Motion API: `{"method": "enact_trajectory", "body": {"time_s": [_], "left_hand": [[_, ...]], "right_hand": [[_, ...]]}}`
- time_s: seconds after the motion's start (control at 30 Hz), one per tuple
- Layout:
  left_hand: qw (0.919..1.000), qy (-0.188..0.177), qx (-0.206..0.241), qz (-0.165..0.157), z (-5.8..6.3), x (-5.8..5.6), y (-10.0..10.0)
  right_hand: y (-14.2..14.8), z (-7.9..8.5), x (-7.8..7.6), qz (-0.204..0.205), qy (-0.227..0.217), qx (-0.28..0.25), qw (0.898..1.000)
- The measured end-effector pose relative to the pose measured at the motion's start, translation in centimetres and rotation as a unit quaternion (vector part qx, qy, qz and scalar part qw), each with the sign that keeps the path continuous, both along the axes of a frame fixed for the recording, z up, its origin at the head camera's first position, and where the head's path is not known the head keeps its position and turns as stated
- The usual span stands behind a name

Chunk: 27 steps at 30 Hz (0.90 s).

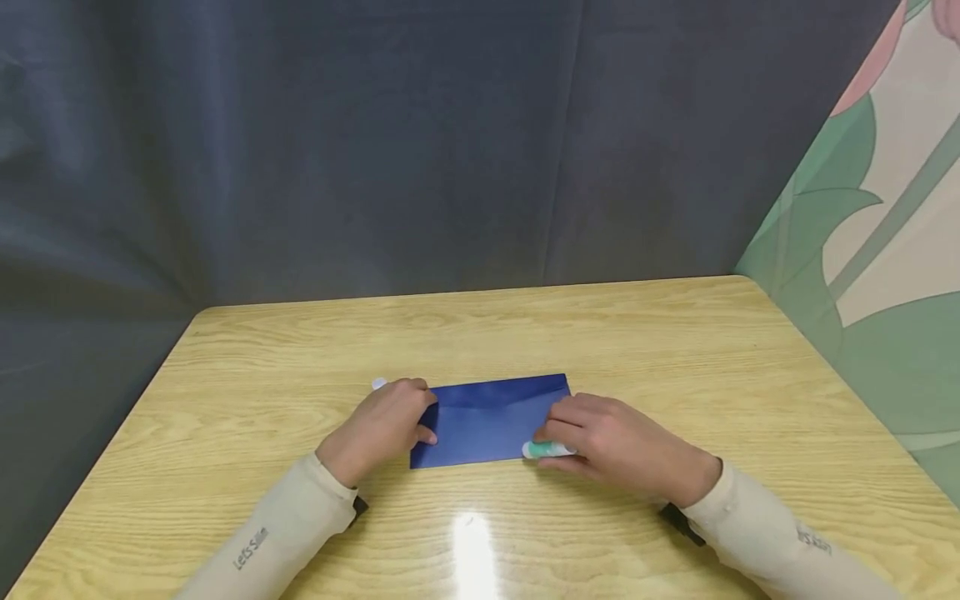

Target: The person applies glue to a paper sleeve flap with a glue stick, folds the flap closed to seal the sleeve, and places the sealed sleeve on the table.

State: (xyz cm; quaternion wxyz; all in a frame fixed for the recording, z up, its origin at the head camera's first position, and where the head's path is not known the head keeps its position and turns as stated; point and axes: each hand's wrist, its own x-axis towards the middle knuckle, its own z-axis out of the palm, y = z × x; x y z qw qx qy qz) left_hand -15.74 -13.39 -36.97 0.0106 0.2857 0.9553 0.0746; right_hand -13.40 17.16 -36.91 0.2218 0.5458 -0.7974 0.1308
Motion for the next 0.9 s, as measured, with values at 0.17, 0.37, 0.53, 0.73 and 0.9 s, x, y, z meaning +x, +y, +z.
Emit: {"method": "enact_trajectory", "body": {"time_s": [0.17, 0.37, 0.53, 0.73, 0.9], "left_hand": [[0.9994, 0.005, -0.026, -0.021, 0.09, 0.03, -0.29], [0.9975, -0.012, -0.066, -0.023, 0.38, 0.13, -0.16], [0.9944, 0.012, -0.098, -0.039, 0.44, 0.09, 0.34], [0.9918, 0.023, -0.120, -0.039, 0.40, 0.18, 0.54], [0.9935, 0.003, -0.093, -0.065, 0.14, -0.05, 0.41]], "right_hand": [[0.11, 0.00, -0.04, -0.002, 0.001, 0.000, 1.000], [0.10, 0.10, 0.00, -0.009, -0.006, 0.010, 1.000], [0.14, 0.26, -0.06, -0.002, 0.000, 0.001, 1.000], [0.14, 0.22, -0.13, 0.003, 0.003, 0.002, 1.000], [0.08, 0.04, -0.13, -0.001, -0.002, 0.004, 1.000]]}}
